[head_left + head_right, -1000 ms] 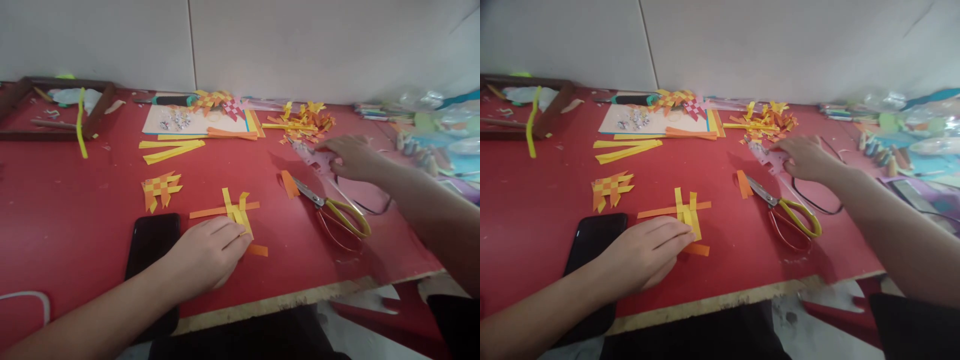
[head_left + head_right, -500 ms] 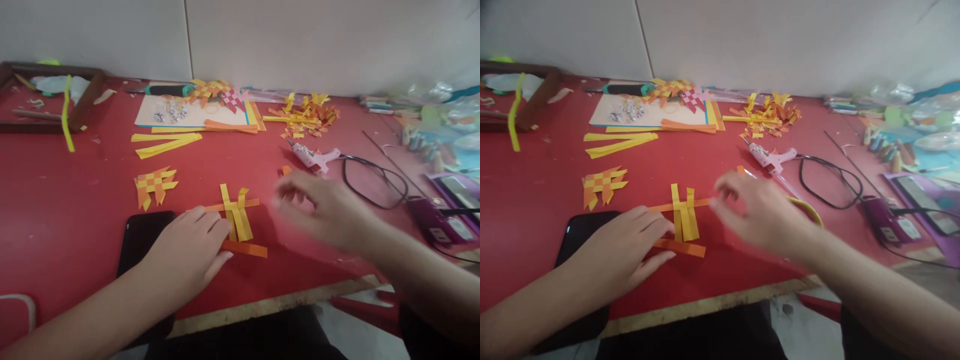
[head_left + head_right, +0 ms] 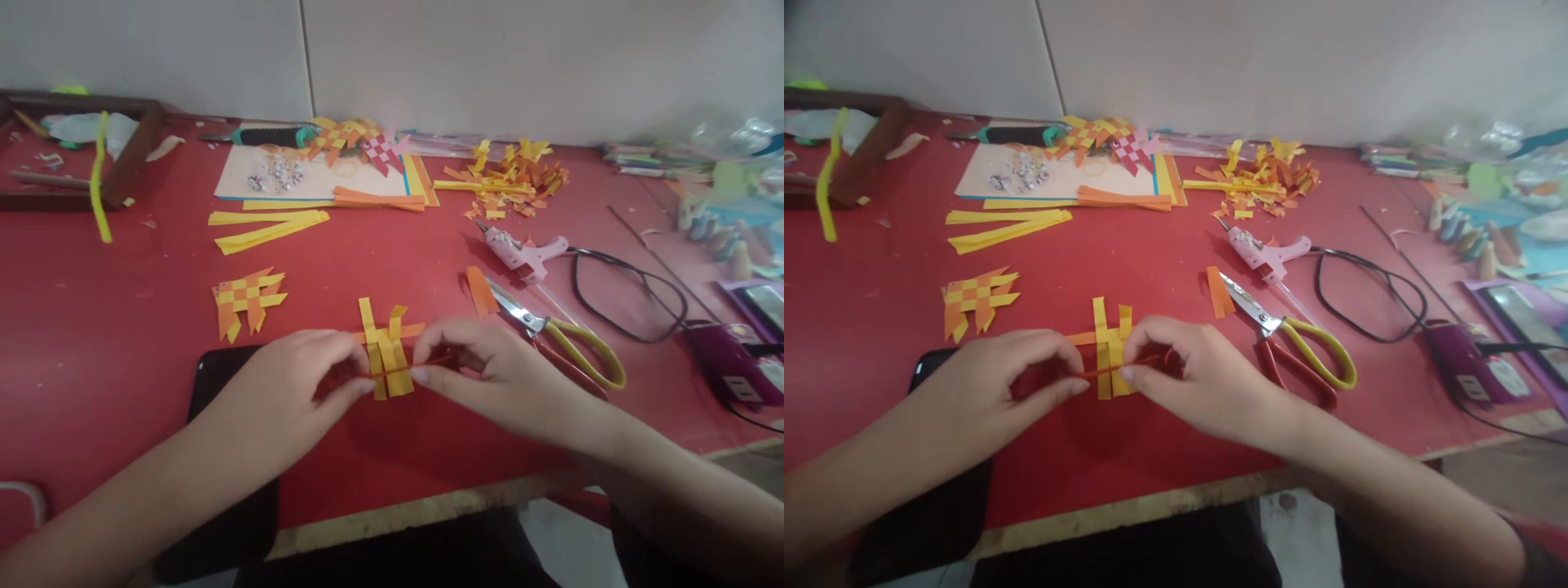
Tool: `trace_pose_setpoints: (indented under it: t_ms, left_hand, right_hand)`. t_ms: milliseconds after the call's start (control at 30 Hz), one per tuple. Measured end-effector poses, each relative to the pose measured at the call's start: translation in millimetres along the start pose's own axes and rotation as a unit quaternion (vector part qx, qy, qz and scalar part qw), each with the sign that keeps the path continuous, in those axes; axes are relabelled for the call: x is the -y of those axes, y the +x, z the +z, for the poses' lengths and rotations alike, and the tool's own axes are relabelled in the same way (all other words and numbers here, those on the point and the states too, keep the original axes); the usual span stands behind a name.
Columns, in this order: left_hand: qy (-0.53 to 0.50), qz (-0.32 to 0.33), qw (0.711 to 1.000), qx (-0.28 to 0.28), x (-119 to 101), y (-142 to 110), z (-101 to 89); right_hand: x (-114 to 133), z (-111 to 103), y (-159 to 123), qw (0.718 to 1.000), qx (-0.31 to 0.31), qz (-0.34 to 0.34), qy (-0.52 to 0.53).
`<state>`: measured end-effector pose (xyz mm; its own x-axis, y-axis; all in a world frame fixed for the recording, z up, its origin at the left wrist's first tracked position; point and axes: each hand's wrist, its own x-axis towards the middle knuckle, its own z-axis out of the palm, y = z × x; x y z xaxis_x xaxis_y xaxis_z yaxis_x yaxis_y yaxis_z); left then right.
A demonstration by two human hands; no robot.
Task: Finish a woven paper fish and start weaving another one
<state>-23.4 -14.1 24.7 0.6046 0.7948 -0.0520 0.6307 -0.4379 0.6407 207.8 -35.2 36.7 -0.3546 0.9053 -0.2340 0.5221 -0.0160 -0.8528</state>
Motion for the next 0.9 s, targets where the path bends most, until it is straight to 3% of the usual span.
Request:
trace_pose_setpoints:
  t_ms: [100, 200, 433, 900]
  left_hand:
    - [-0.026, -0.028, 0.998, -0.057, -0.9, 3.8, -6.5]
    - [-0.044, -0.047, 0.994, -0.086, 0.1, 6.3, -7.3]
    - [-0.071, -0.078, 0.989, -0.102, 5.2, 6.6, 2.4]
    - [-0.049, -0.092, 0.986, -0.134, 7.4, 9.3, 6.2]
  right_hand:
    - [-10.0, -3.9, 4.3, 0.998, -0.046, 0.009, 0.035]
    - [-17.8, -5.6, 7.2, 0.997, -0.051, 0.028, 0.058]
    - [-20.1, 1.1, 10.4, 0.990, -0.087, 0.029, 0.105]
    - [-26.1, 9.6, 17.3, 0.987, -0.139, 0.038, 0.071]
